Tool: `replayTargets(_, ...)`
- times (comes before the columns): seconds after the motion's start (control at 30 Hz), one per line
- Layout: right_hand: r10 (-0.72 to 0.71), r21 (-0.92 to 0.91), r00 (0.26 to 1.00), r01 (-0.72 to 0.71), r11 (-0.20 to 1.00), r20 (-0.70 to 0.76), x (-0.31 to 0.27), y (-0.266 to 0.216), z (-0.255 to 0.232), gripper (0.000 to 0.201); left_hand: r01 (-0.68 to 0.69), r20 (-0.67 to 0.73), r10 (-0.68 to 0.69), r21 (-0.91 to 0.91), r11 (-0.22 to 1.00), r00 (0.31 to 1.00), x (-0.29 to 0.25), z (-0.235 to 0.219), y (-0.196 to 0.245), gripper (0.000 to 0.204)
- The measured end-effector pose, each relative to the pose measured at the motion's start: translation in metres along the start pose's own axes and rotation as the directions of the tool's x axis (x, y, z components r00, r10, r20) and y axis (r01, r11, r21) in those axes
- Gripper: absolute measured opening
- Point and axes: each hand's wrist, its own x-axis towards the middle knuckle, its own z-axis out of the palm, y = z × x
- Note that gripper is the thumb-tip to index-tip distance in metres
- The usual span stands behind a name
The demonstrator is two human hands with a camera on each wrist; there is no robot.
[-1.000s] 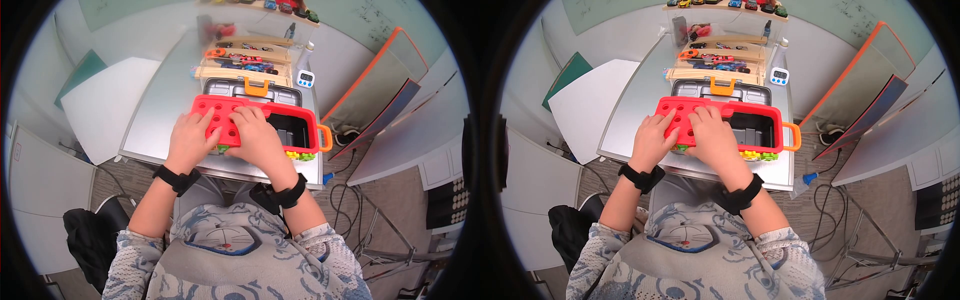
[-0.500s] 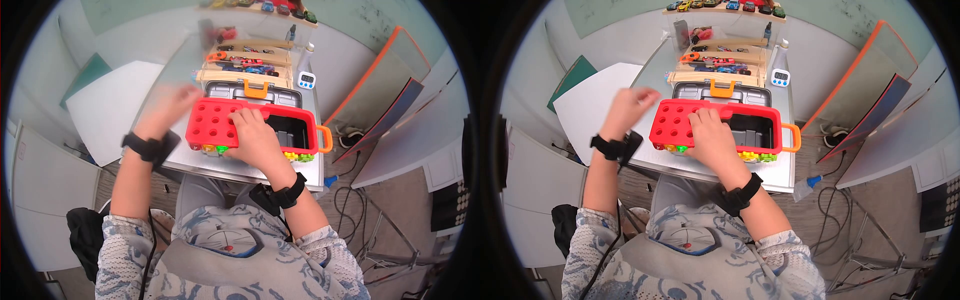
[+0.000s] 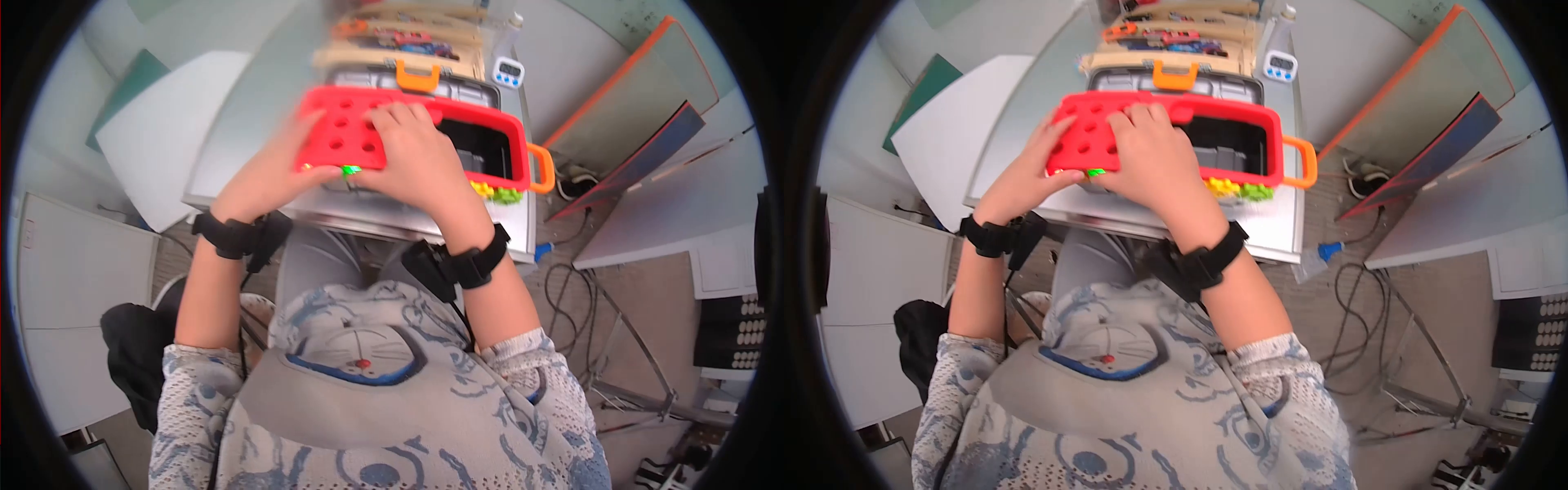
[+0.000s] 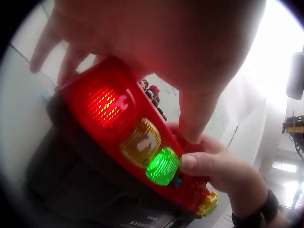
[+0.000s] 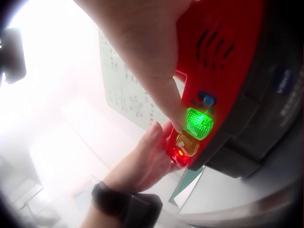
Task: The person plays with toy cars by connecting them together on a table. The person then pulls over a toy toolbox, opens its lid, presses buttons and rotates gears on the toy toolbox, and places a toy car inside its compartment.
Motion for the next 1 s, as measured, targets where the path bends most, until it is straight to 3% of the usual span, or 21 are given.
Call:
replayTargets(0.13,-0.016,-0.020,1.000,0.016,1.000,-0.016,-0.001,0.000,0.000,0.057,0.061,-0.087,-0.070,-0.104,0.993,0.994,-0.005,0.013,0.001,0.076)
replayTargets(0.2,-0.092,-0.037,0.992,0.089,0.995,-0.087,0.000,0.000,0.002,0.055,0.039,-0.102,-0.058,-0.180,0.983,0.993,-0.007,0.010,-0.004,0.077)
replayTargets(0.3,-0.091,-0.043,0.995,0.089,0.995,-0.037,0.000,-0.003,-0.003,0.056,-0.011,-0.009,0.010,-0.087,0.996,1.000,-0.009,0.001,-0.008,0.081)
replayTargets(0.47,-0.091,-0.063,0.995,0.088,0.994,-0.045,-0.001,-0.005,-0.005,0.061,0.001,0.071,0.019,-0.264,0.965,0.997,-0.007,-0.003,-0.014,0.081)
replayTargets(0.6,-0.014,-0.030,0.999,0.015,0.999,0.045,0.002,-0.009,-0.011,0.064,0.122,0.078,-0.105,-0.258,0.959,0.991,-0.010,-0.002,-0.010,0.081)
replayTargets(0.87,-0.048,-0.031,0.999,0.049,0.998,0.023,0.002,-0.008,-0.011,0.067,0.190,0.098,-0.168,-0.293,0.937,0.981,-0.008,-0.007,0.001,0.081)
replayTargets(1.0,-0.031,0.000,0.999,0.031,1.000,0.030,0.003,-0.008,-0.012,0.067,0.207,0.077,-0.195,-0.207,0.956,0.978,-0.008,-0.007,0.004,0.081)
